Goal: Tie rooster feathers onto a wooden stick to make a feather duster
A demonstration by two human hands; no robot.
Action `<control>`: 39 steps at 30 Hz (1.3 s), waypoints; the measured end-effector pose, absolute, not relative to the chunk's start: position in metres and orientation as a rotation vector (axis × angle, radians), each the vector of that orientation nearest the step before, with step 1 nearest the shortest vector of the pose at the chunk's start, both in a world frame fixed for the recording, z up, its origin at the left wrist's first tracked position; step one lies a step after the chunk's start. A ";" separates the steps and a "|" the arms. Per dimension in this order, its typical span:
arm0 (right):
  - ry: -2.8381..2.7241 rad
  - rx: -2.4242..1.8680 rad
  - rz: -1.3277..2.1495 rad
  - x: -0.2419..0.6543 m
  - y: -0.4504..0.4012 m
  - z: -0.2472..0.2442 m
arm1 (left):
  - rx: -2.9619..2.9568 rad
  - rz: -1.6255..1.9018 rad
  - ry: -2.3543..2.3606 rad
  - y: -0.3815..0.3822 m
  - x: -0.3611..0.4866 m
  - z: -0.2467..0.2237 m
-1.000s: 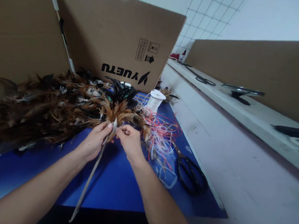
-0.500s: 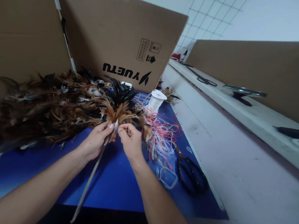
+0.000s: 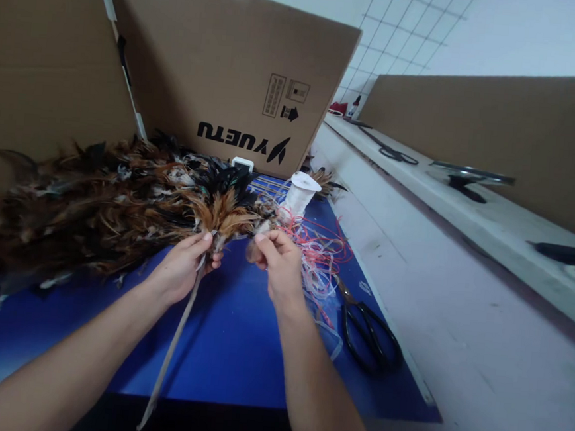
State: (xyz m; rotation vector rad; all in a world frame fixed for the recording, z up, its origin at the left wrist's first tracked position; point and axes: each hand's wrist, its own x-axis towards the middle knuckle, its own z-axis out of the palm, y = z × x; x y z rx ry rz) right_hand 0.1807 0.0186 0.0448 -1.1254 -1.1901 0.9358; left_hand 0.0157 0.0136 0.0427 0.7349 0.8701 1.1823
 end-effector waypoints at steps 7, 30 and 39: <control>-1.607 -1.458 0.380 0.198 0.019 0.039 | 0.755 1.171 0.854 0.012 0.015 0.047; -1.352 -1.249 0.915 0.149 0.007 0.033 | 0.836 1.151 0.912 0.003 0.027 0.040; -1.370 -1.230 0.971 0.148 0.006 0.027 | 0.969 1.126 0.901 0.001 0.029 0.034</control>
